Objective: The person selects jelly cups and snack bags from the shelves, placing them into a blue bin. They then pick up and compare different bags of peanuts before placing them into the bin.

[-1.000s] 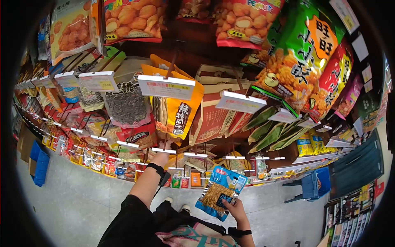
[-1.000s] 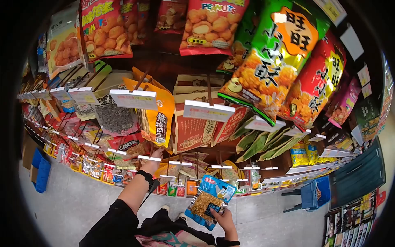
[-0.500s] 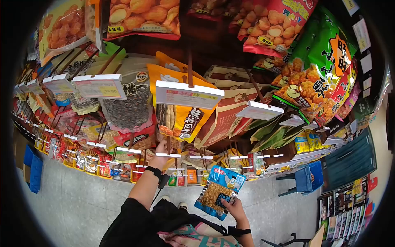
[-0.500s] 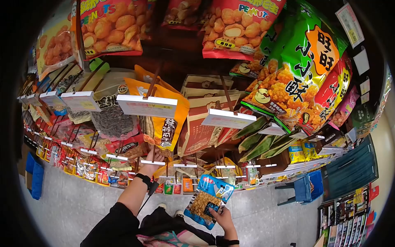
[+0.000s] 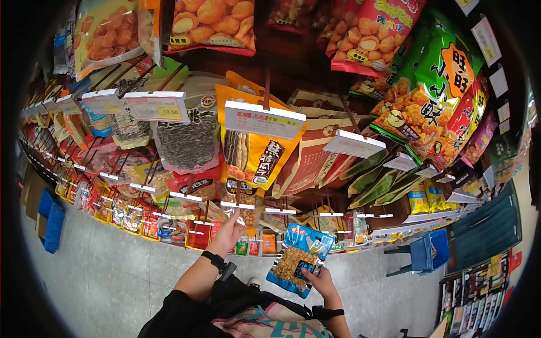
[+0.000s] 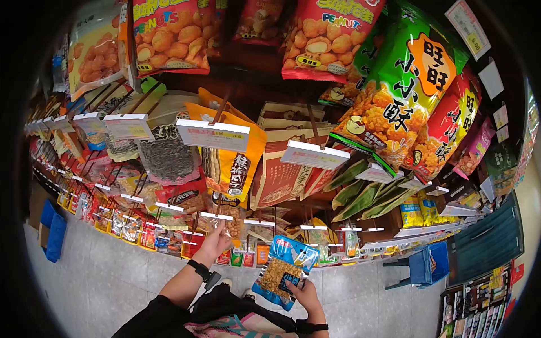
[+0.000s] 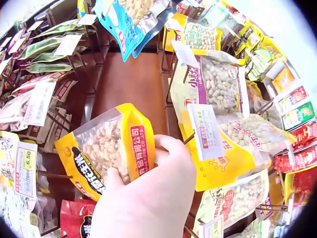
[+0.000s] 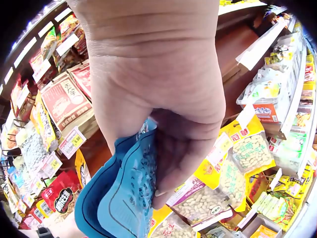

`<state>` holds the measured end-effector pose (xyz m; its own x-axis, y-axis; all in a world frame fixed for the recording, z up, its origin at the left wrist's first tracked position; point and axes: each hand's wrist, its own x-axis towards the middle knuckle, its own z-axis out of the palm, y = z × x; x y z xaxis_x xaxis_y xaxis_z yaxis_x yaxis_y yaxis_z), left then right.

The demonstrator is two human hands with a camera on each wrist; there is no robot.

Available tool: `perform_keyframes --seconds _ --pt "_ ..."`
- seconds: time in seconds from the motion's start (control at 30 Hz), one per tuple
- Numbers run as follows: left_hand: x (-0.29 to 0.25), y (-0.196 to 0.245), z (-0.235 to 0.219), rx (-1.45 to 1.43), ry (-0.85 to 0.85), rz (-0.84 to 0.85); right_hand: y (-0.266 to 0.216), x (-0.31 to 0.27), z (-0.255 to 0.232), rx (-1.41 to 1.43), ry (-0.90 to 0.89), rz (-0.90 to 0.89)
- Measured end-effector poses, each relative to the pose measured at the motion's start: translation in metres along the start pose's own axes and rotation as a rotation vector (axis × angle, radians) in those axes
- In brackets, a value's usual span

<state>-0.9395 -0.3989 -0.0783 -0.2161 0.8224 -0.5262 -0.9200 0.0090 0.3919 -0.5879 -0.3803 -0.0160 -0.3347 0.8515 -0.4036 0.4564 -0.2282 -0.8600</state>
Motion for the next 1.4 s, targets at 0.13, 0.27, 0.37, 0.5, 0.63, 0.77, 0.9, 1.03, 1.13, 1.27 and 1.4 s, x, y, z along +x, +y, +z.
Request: perform_keyframes --seconds 0.13,0.27,0.37,0.5,0.63,0.77,0.9,1.03,1.13,1.27,1.4 --pt "-0.020 -0.007 -0.010 0.027 -0.102 0.061 -0.007 -0.001 -0.002 0.038 -0.015 -0.039" --pt "-0.050 -0.012 -0.012 -0.008 -0.084 0.078 -0.018 0.002 -0.005 -0.012 -0.050 -0.042" --pt "-0.071 -0.017 -0.017 -0.037 -0.131 0.086 -0.015 0.011 -0.002 -0.009 -0.101 -0.077" --pt "-0.091 -0.022 -0.025 -0.029 -0.164 0.132 -0.026 0.022 0.011 0.081 -0.210 -0.140" --pt "-0.116 -0.028 -0.022 0.042 -0.098 0.210 -0.018 0.043 0.020 0.058 -0.326 -0.186" --pt "-0.135 -0.036 -0.022 0.119 -0.040 0.268 -0.020 0.050 0.032 0.045 -0.393 -0.237" --pt "-0.149 -0.042 -0.020 0.109 0.012 0.296 -0.030 0.051 0.041 0.038 -0.437 -0.188" --pt "-0.161 -0.045 -0.013 0.117 0.038 0.348 -0.027 0.061 0.055 0.040 -0.501 -0.218" --pt "-0.173 -0.043 0.001 0.127 0.041 0.414 -0.032 0.060 0.067 0.050 -0.537 -0.250" --pt "-0.189 -0.040 0.023 0.188 0.048 0.543 -0.030 0.064 0.084 0.128 -0.600 -0.267" --pt "-0.186 -0.043 0.014 0.197 0.059 0.585 -0.038 0.058 0.090 0.084 -0.587 -0.295"
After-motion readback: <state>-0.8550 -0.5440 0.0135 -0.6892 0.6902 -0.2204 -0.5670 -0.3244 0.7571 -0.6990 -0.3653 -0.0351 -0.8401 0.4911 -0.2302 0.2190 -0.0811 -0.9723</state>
